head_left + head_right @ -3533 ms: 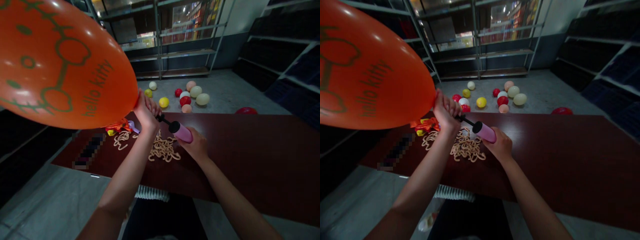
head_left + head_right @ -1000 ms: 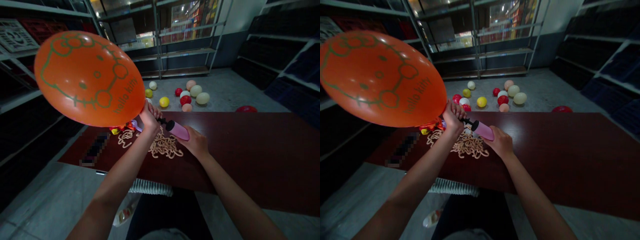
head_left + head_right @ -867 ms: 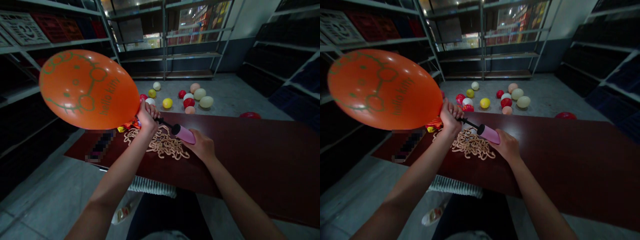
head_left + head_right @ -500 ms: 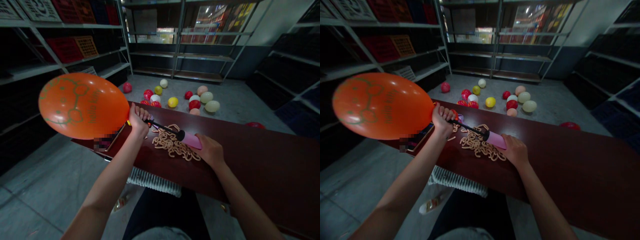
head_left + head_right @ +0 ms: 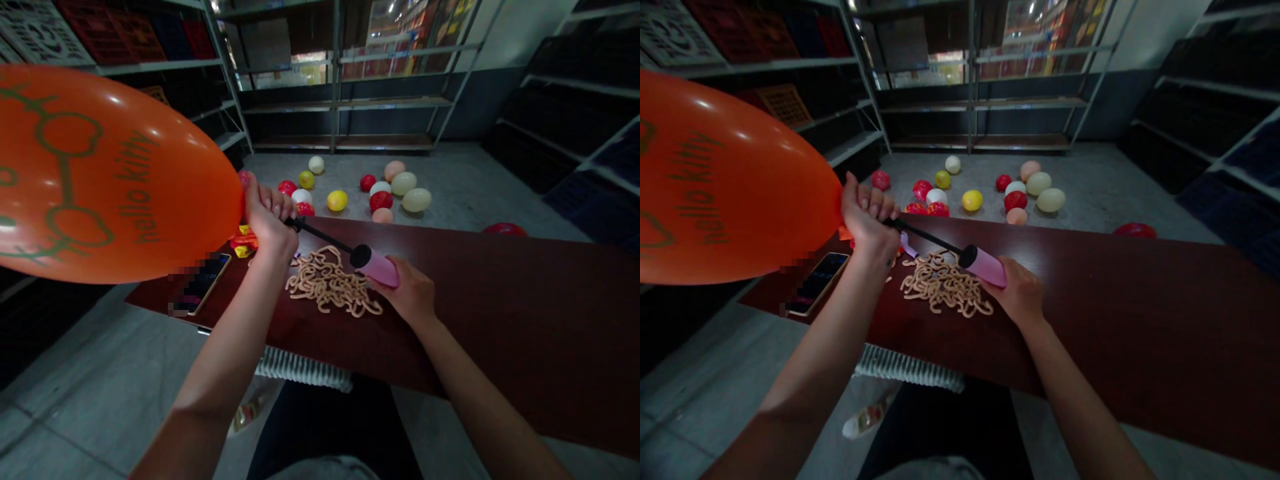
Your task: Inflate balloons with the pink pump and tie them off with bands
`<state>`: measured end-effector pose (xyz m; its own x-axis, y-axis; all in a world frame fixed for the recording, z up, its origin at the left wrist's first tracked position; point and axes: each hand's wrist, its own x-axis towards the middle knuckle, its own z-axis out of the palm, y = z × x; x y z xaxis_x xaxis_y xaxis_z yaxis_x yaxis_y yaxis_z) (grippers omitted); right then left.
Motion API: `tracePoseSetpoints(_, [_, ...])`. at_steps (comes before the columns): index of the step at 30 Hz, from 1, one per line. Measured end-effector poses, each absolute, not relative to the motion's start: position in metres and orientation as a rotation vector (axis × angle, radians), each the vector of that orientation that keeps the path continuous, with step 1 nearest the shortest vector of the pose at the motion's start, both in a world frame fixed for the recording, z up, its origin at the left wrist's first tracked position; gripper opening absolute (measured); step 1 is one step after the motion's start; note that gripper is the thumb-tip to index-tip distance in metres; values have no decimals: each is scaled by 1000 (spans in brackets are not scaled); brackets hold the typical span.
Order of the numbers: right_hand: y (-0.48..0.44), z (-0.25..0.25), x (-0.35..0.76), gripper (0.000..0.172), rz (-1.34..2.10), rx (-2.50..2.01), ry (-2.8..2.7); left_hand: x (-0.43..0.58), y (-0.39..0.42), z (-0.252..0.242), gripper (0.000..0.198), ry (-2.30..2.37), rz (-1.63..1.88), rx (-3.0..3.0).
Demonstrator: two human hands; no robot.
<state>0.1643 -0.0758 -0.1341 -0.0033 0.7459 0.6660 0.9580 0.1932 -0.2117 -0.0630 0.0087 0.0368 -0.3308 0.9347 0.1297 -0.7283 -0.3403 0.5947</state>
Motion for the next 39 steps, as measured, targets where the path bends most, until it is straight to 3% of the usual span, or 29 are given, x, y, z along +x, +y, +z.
tracePoseSetpoints(6, [-77, -129, 162, 47, -273, -1622, -1608, -2, 7, 40, 57, 481, 1751, 713])
tracePoseSetpoints(16, [-80, -124, 165, 50, -221, -1712, -1502, 66, -2, -21, 57, 475, 1658, 708])
tracePoseSetpoints(33, [-80, -134, 167, 46, -450, -1642, -1875, -45, 11, 3, 58, 519, 1713, 461])
tracePoseSetpoints(39, [-79, -132, 166, 47, -565, -1564, -2022, -103, 13, -11, 62, 520, 1765, 357])
